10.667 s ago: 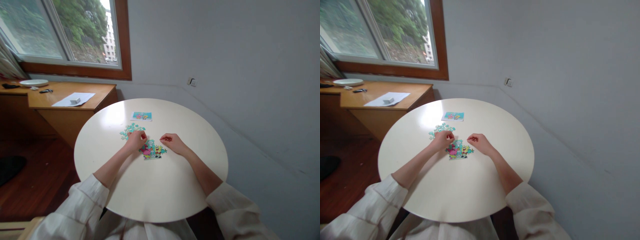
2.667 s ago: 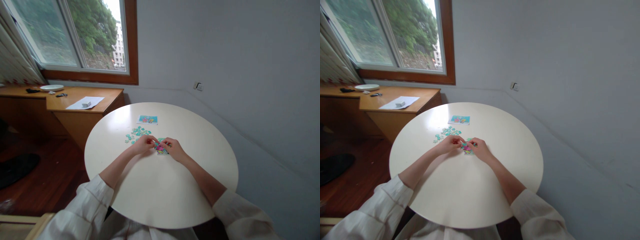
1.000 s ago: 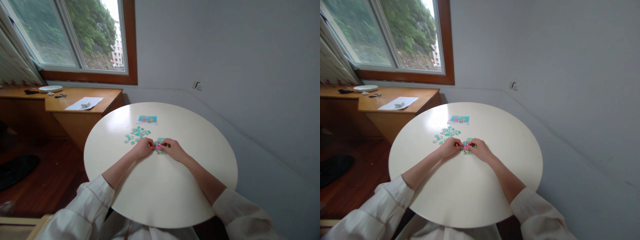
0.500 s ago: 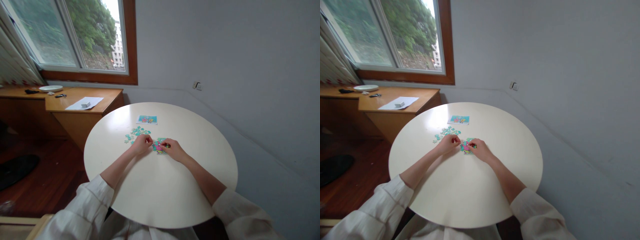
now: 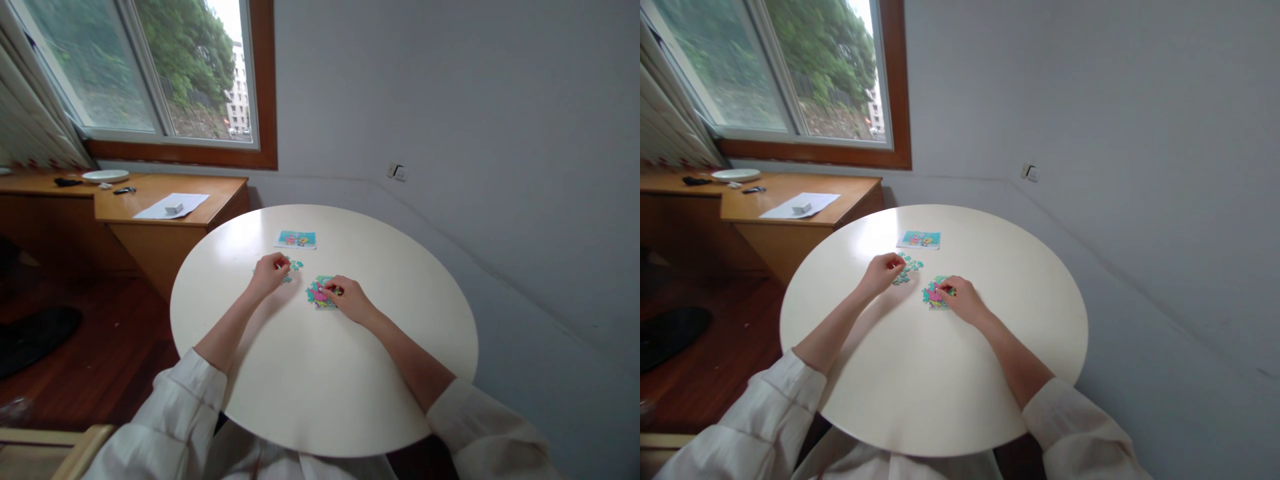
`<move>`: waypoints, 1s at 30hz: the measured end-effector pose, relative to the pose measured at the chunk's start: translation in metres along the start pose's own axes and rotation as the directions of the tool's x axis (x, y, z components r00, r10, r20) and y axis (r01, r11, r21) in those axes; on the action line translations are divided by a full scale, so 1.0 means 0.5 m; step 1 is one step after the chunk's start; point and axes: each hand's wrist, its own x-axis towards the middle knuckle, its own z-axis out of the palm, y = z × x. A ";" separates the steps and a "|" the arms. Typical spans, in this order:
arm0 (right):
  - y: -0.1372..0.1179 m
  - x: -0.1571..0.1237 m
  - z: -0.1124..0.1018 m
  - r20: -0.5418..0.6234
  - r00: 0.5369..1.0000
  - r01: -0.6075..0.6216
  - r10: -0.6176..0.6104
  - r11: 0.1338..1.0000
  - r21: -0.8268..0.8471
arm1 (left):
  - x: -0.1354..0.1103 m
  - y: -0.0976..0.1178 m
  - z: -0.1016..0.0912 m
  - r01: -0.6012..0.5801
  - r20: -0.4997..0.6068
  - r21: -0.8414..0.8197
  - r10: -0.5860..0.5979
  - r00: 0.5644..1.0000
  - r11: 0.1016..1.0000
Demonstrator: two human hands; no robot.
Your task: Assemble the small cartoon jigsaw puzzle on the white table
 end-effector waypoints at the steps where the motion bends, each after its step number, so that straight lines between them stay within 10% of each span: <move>1: 0.000 0.000 0.000 -0.002 1.000 0.000 0.000 1.000 0.002 | 0.004 -0.003 -0.005 0.020 -0.023 -0.015 -0.020 1.000 1.000; 30: -0.002 0.000 -0.008 -0.012 1.000 -0.019 0.018 1.000 -0.018 | 0.034 -0.079 -0.077 0.249 -0.090 0.104 -0.240 0.967 0.963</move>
